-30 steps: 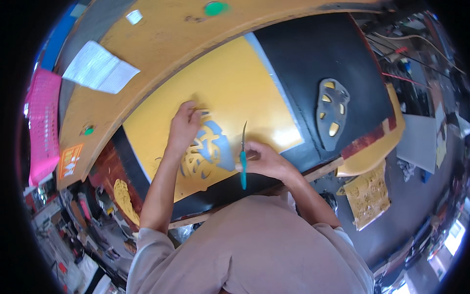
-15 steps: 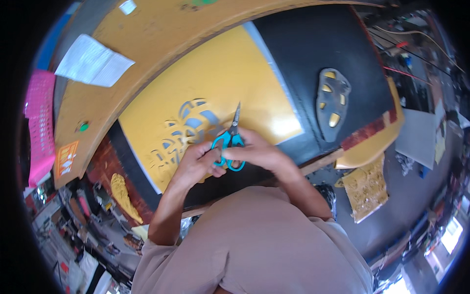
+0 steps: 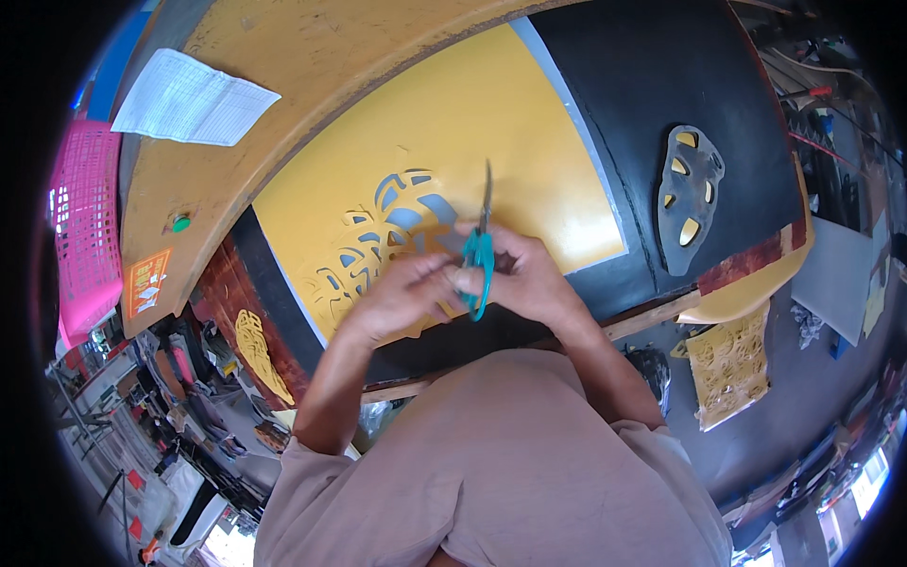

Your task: The person operates a die-cutting machine to cut a design into a yellow vinyl sheet. They then use scissors to trim and remove excess vinyl around the cut characters, refining the edges of the letters.

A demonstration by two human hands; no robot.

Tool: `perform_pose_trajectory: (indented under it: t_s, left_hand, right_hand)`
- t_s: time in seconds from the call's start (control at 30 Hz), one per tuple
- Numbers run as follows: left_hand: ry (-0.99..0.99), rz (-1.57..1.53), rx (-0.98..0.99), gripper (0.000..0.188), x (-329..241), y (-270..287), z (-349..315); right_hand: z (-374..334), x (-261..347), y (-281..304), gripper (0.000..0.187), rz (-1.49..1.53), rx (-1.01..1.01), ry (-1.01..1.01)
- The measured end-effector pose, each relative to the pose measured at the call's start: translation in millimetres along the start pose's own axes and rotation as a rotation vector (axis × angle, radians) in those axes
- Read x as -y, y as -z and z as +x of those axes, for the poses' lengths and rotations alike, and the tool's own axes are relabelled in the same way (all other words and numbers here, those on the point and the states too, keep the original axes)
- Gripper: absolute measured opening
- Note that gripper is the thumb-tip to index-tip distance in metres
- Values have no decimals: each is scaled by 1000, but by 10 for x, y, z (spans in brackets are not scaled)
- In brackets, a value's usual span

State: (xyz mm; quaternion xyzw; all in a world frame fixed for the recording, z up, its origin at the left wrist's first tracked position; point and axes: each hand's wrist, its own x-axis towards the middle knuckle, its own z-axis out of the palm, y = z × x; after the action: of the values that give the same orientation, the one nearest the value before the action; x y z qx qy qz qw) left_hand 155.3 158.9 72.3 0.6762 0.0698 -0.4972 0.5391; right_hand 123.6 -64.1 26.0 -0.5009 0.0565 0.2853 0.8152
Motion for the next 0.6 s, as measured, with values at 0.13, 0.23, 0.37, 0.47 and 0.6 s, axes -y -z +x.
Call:
perform_pose_trajectory:
  t_s: [0.13,0.23,0.37,0.47,0.6]
  left_hand:
    - [-198,427,-522,42,-115,428,268]
    - [-334,814,-704,43,-195,531,492]
    - [-79,903,-507,38,-396,616,644]
    - [-91,927,-450,30,-561,716,683]
    - [155,420,-370,23,-688,810,699]
  right_hand:
    - [72,-32,107,70,162,-120,-67]
    - [107,-160,117,77,282,-3,-25]
    - [153,-318,94,71,483,122,-53]
    - [208,-364,44,71,571,89,-233]
    - [276,-336,-52,58,680,144,-328]
